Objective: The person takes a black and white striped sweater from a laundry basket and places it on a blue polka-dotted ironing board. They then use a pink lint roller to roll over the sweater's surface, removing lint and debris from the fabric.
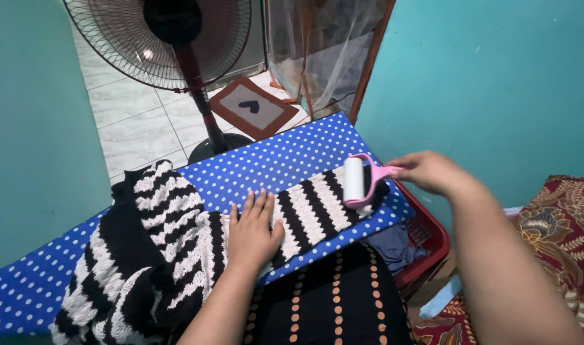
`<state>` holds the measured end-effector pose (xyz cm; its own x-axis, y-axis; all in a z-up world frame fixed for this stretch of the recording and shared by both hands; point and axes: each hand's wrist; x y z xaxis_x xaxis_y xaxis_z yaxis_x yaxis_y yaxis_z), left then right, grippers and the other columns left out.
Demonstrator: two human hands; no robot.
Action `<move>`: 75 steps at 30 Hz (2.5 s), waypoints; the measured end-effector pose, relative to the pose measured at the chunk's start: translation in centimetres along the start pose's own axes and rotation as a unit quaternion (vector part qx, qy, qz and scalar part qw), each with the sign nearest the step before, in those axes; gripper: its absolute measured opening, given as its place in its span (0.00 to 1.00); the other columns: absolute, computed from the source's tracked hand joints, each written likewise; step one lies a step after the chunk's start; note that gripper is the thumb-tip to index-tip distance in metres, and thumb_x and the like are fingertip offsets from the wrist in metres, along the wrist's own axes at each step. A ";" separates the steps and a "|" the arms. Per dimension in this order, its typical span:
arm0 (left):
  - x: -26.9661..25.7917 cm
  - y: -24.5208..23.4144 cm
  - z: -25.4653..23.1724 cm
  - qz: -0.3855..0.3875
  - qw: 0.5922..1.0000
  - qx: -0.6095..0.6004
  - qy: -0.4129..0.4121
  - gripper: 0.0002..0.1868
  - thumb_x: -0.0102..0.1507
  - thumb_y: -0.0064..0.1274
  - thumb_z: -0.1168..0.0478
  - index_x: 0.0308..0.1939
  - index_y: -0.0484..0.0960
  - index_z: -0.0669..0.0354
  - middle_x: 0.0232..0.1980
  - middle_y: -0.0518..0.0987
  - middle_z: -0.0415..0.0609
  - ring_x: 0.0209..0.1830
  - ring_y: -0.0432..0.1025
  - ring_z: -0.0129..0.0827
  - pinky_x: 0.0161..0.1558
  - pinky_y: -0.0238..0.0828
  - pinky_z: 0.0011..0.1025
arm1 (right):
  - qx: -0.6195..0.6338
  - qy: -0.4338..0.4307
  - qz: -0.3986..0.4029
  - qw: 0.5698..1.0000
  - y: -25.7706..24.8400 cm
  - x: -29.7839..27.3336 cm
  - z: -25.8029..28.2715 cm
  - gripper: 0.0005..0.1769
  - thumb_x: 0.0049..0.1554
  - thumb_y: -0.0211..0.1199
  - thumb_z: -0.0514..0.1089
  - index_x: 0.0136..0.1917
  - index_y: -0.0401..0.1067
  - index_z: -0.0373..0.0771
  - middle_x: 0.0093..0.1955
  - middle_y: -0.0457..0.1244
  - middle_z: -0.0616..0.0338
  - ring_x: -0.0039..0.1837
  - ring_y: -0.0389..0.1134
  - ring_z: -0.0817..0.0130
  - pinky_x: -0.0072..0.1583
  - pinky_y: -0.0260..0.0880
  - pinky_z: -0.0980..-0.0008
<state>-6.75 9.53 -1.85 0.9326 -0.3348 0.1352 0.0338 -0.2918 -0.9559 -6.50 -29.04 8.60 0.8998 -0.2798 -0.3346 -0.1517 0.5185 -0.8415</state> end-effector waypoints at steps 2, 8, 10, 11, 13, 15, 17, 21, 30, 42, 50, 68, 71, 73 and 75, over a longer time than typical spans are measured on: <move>-0.1 0.0 0.0 -0.004 1.000 -0.001 0.003 0.35 0.64 0.40 0.45 0.75 0.61 0.48 0.80 0.57 0.44 0.81 0.45 0.39 0.76 0.30 0.51 | 0.015 0.014 0.014 1.000 -1.9 0.3 -2.3 0.24 0.55 0.68 0.54 0.65 0.79 0.56 0.63 0.72 0.58 0.65 0.71 0.61 0.67 0.68 0.57; 0.0 -0.3 -0.1 0.009 1.000 0.001 -0.001 0.36 0.64 0.40 0.45 0.76 0.60 0.47 0.80 0.56 0.43 0.81 0.45 0.39 0.76 0.30 0.50 | -0.005 0.082 -0.066 0.994 -5.7 -1.6 -5.4 0.23 0.58 0.65 0.60 0.65 0.79 0.56 0.65 0.71 0.57 0.67 0.69 0.59 0.68 0.65 0.53; 0.1 -0.4 -0.2 0.014 1.000 0.001 -0.004 0.36 0.64 0.39 0.45 0.76 0.60 0.47 0.80 0.56 0.43 0.81 0.44 0.38 0.76 0.29 0.50 | 0.069 0.048 -0.086 0.993 -5.4 -1.5 -4.9 0.25 0.57 0.65 0.61 0.65 0.78 0.55 0.64 0.71 0.54 0.67 0.69 0.58 0.68 0.65 0.53; 0.1 -0.5 -0.3 0.014 1.000 0.003 -0.004 0.36 0.64 0.39 0.45 0.76 0.59 0.47 0.80 0.56 0.43 0.81 0.45 0.38 0.76 0.29 0.50 | 0.045 0.046 -0.062 0.996 -5.0 -1.3 -4.6 0.25 0.56 0.65 0.62 0.65 0.78 0.57 0.64 0.71 0.56 0.67 0.69 0.59 0.67 0.66 0.53; 0.0 -0.6 -0.2 0.014 1.000 0.007 -0.005 0.36 0.64 0.39 0.45 0.76 0.59 0.46 0.80 0.56 0.43 0.81 0.45 0.38 0.76 0.29 0.49 | 0.000 0.041 -0.011 0.999 -3.3 -0.4 -3.3 0.26 0.55 0.66 0.63 0.65 0.78 0.59 0.65 0.70 0.58 0.67 0.69 0.60 0.67 0.67 0.54; 0.0 -0.6 -0.3 0.014 1.000 0.009 -0.006 0.35 0.64 0.39 0.45 0.76 0.59 0.46 0.80 0.56 0.43 0.81 0.45 0.38 0.77 0.29 0.49 | 0.029 0.030 -0.016 0.999 -1.4 0.4 -2.4 0.26 0.55 0.66 0.63 0.65 0.78 0.58 0.65 0.71 0.58 0.67 0.70 0.60 0.67 0.67 0.55; 0.0 -0.6 -0.4 0.018 1.000 0.011 -0.009 0.35 0.64 0.39 0.45 0.76 0.59 0.46 0.80 0.56 0.42 0.81 0.45 0.38 0.77 0.30 0.49 | 0.055 0.006 -0.018 0.998 -0.5 1.1 -2.5 0.26 0.55 0.67 0.62 0.65 0.78 0.57 0.64 0.72 0.57 0.66 0.71 0.60 0.67 0.68 0.56; 0.0 -0.6 -0.3 0.013 1.000 0.015 0.000 0.36 0.64 0.39 0.45 0.76 0.59 0.47 0.80 0.56 0.43 0.81 0.45 0.38 0.76 0.30 0.50 | 0.052 0.005 -0.003 0.999 -1.2 1.9 -4.6 0.25 0.55 0.68 0.59 0.65 0.78 0.57 0.62 0.72 0.58 0.65 0.70 0.63 0.66 0.66 0.57; -0.2 -0.8 -0.4 0.026 1.000 0.009 -0.012 0.35 0.64 0.39 0.45 0.76 0.59 0.46 0.80 0.55 0.42 0.82 0.44 0.37 0.77 0.29 0.49 | 0.091 0.021 -0.040 0.995 -5.1 -1.2 -5.1 0.24 0.56 0.67 0.53 0.66 0.78 0.58 0.60 0.73 0.57 0.62 0.70 0.62 0.62 0.67 0.59; 0.0 -0.5 -0.1 0.019 1.000 0.005 -0.001 0.36 0.64 0.40 0.45 0.76 0.59 0.48 0.80 0.56 0.43 0.81 0.45 0.38 0.76 0.29 0.49 | 0.056 -0.237 0.172 0.954 4.2 -0.6 2.5 0.23 0.54 0.68 0.53 0.63 0.79 0.50 0.60 0.69 0.60 0.63 0.69 0.66 0.65 0.67 0.65; -0.2 -0.5 0.0 -0.001 1.000 -0.007 0.006 0.36 0.64 0.41 0.46 0.76 0.61 0.49 0.80 0.58 0.44 0.81 0.46 0.39 0.76 0.30 0.50 | 0.027 -0.155 0.165 0.974 2.3 -0.8 2.3 0.23 0.52 0.70 0.51 0.62 0.80 0.51 0.60 0.74 0.60 0.62 0.73 0.66 0.66 0.68 0.65; -0.2 0.0 0.1 -0.005 1.000 0.000 0.011 0.36 0.64 0.38 0.45 0.76 0.60 0.48 0.79 0.57 0.45 0.81 0.46 0.40 0.76 0.30 0.50 | -0.040 -0.053 0.105 0.992 0.9 -2.8 4.0 0.21 0.55 0.67 0.52 0.62 0.80 0.57 0.61 0.73 0.62 0.64 0.72 0.66 0.68 0.67 0.62; -0.1 -0.1 0.0 0.000 1.000 0.001 0.009 0.35 0.64 0.38 0.45 0.76 0.59 0.47 0.80 0.57 0.45 0.81 0.45 0.39 0.76 0.29 0.50 | -0.059 -0.017 0.079 0.995 -1.1 -2.9 2.0 0.21 0.55 0.68 0.52 0.62 0.81 0.55 0.62 0.72 0.60 0.65 0.71 0.64 0.68 0.65 0.60; -0.2 -0.2 -0.1 0.002 1.000 0.003 0.006 0.35 0.64 0.38 0.45 0.76 0.60 0.47 0.80 0.57 0.45 0.81 0.45 0.39 0.77 0.29 0.50 | -0.049 -0.012 0.073 0.996 -1.3 -2.7 1.4 0.22 0.54 0.68 0.50 0.62 0.81 0.53 0.61 0.73 0.58 0.64 0.72 0.64 0.68 0.66 0.60; -0.2 -0.3 -0.1 0.000 1.000 0.005 0.006 0.35 0.64 0.38 0.45 0.76 0.60 0.48 0.80 0.57 0.45 0.81 0.45 0.39 0.77 0.30 0.49 | -0.022 -0.053 0.078 0.995 -0.2 -2.4 1.9 0.21 0.54 0.68 0.52 0.61 0.82 0.53 0.60 0.74 0.58 0.63 0.73 0.64 0.67 0.67 0.62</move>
<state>-7.02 9.60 -1.56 0.9280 -0.3460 0.1383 0.0375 -0.2826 -0.9585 -7.86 -26.99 10.38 0.9013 -0.1106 -0.4189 -0.3096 0.5120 -0.8013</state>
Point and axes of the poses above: each hand's wrist, its own x-axis towards the middle knuckle, its own y-axis out of the palm, z = x × y
